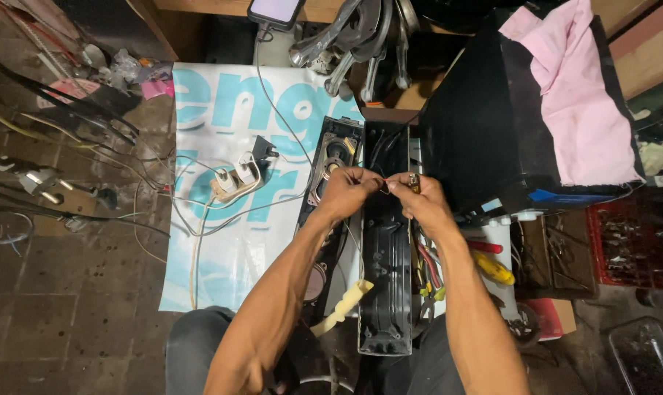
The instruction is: The person sits on the floor and repairs a disassembled speaker. They use a lighter to heat and twist wires together, then wrap the connections with electrical tape.
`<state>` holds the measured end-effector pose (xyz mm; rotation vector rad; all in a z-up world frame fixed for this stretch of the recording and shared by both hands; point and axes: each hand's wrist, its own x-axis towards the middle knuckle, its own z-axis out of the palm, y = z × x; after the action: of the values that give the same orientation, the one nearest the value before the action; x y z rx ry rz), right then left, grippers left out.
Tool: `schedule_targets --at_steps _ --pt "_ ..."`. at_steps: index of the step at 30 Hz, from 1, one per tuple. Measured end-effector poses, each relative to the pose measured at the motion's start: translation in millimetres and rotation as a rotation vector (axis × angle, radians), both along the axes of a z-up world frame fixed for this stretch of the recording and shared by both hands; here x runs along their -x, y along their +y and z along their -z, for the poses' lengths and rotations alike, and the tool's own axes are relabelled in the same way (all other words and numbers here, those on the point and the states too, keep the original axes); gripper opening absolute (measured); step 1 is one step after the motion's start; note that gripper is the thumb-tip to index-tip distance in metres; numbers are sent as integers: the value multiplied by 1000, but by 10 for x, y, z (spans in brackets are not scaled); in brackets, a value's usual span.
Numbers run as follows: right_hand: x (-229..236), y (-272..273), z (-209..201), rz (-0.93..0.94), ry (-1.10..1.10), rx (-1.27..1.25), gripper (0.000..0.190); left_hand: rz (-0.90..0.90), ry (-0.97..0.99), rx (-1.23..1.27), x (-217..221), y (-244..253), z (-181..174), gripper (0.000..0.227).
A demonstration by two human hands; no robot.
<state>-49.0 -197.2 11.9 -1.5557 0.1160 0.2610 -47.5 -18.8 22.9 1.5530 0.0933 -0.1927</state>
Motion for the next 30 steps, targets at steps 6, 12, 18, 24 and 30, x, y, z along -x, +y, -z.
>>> schedule_targets --at_steps 6,12,18,24,30 --pt "-10 17 141 44 -12 -84 22 -27 68 58 6 -20 41 13" --pt "51 71 106 71 -18 -89 20 -40 81 93 -50 -34 167 14" --pt "78 127 72 125 -5 -34 18 -38 72 94 -5 -36 159 16" --pt "-3 115 159 165 61 -39 14 -42 132 247 -5 -57 194 17" --pt "-117 125 1 126 462 -188 22 4 178 279 -115 -50 367 17"
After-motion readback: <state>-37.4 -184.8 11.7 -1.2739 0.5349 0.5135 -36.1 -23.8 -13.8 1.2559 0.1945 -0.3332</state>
